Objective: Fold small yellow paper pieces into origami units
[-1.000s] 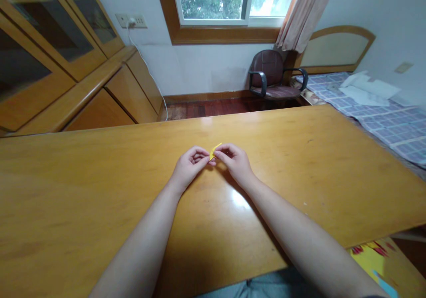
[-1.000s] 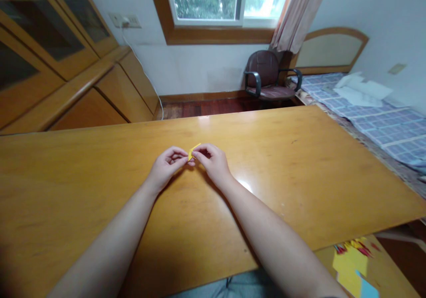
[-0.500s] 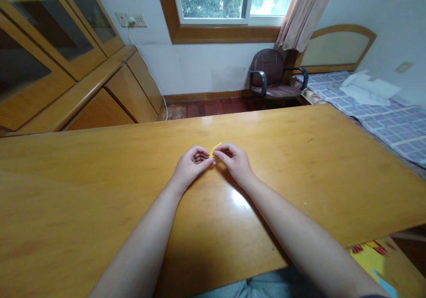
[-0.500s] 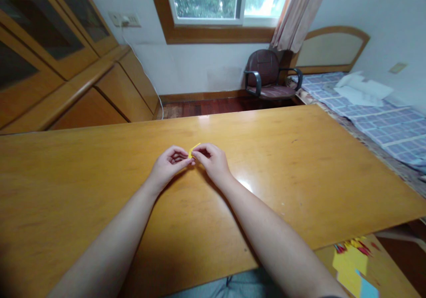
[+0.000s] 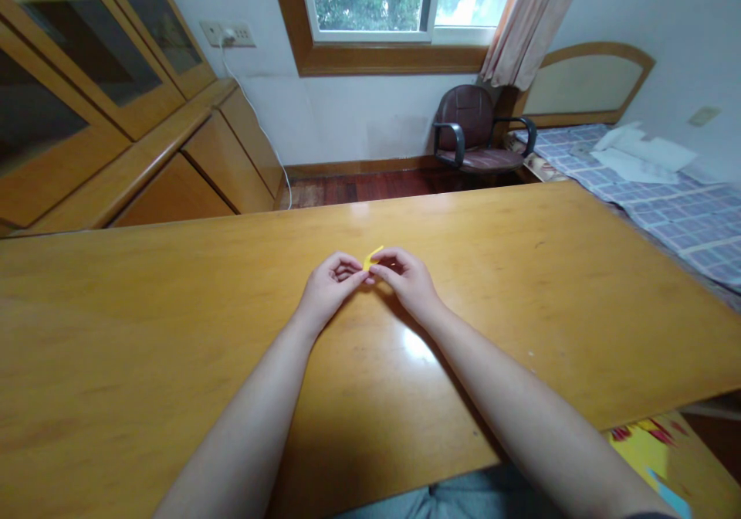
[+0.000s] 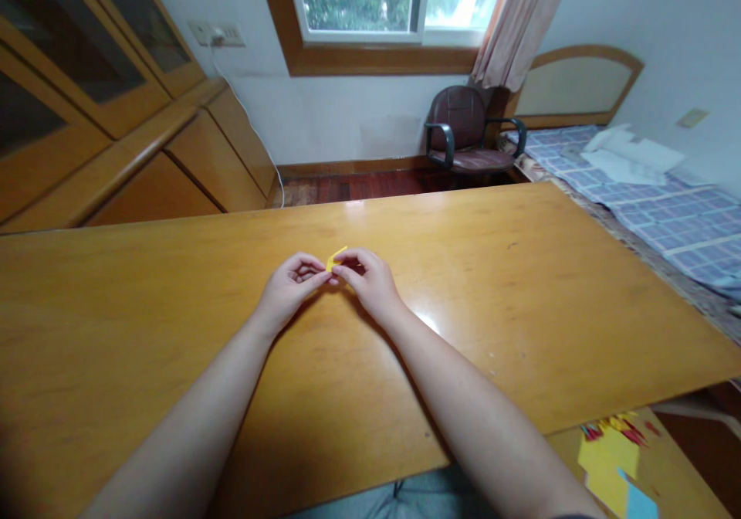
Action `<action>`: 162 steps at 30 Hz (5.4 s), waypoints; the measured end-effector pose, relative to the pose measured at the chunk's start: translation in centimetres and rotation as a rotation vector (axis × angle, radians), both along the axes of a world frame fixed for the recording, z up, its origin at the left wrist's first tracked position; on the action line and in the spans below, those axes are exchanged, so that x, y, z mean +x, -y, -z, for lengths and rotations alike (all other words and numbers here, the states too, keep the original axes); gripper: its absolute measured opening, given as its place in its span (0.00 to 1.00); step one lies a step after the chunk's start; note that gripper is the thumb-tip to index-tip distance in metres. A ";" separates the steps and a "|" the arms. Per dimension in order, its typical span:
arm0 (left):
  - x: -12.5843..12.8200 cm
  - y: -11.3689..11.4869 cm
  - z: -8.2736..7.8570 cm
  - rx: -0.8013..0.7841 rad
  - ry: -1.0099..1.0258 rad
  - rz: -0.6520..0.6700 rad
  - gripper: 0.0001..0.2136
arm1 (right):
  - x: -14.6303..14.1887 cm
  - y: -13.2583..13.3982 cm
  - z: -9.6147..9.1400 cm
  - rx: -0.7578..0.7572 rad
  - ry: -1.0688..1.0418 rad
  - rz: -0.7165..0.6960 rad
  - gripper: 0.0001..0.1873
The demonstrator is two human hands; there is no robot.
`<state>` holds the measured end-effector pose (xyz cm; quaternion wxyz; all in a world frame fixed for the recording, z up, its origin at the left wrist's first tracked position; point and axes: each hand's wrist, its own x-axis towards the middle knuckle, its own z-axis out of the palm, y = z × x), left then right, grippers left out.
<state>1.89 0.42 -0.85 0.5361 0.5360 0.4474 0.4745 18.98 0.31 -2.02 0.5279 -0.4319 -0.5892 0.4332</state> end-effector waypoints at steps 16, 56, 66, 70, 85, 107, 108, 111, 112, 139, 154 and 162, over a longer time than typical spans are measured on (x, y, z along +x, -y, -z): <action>-0.2 0.0 0.3 -0.021 0.017 0.037 0.14 | -0.1 0.0 -0.1 0.003 0.008 0.030 0.07; 0.0 -0.1 0.5 0.011 -0.034 -0.002 0.15 | -0.1 0.1 -0.3 -0.014 -0.015 0.045 0.08; -0.2 0.0 0.2 -0.028 -0.008 0.023 0.14 | -0.2 0.0 0.0 -0.015 -0.033 0.048 0.08; -0.3 0.0 0.3 -0.034 -0.007 0.027 0.15 | -0.2 0.1 0.0 -0.031 -0.063 0.043 0.08; -0.2 -0.2 0.1 -0.017 0.016 0.032 0.14 | -0.1 -0.2 0.4 -0.028 -0.036 0.005 0.08; 0.0 0.0 -0.2 0.015 -0.020 0.008 0.14 | -0.3 -0.3 0.5 -0.073 -0.127 -0.034 0.09; 0.0 0.0 -0.2 0.018 -0.027 0.006 0.14 | -0.3 -0.2 0.4 -0.071 -0.122 -0.029 0.09; 0.0 0.0 -0.2 0.021 -0.037 -0.001 0.14 | -0.3 -0.2 0.4 -0.065 -0.113 -0.015 0.09; 0.0 0.0 -0.1 0.023 -0.036 -0.002 0.14 | -0.3 -0.1 0.4 -0.064 -0.114 -0.013 0.09; 0.0 0.0 -0.2 0.029 -0.050 -0.003 0.15 | -0.4 -0.1 0.1 -0.073 -0.183 -0.065 0.14; 0.1 -0.1 0.3 0.062 -0.086 -0.025 0.14 | -0.7 -0.3 -0.1 -0.161 -0.296 -0.089 0.23; 0.0 -0.1 0.6 0.087 -0.088 -0.003 0.12 | -0.6 -0.4 -0.2 -0.162 -0.308 -0.083 0.22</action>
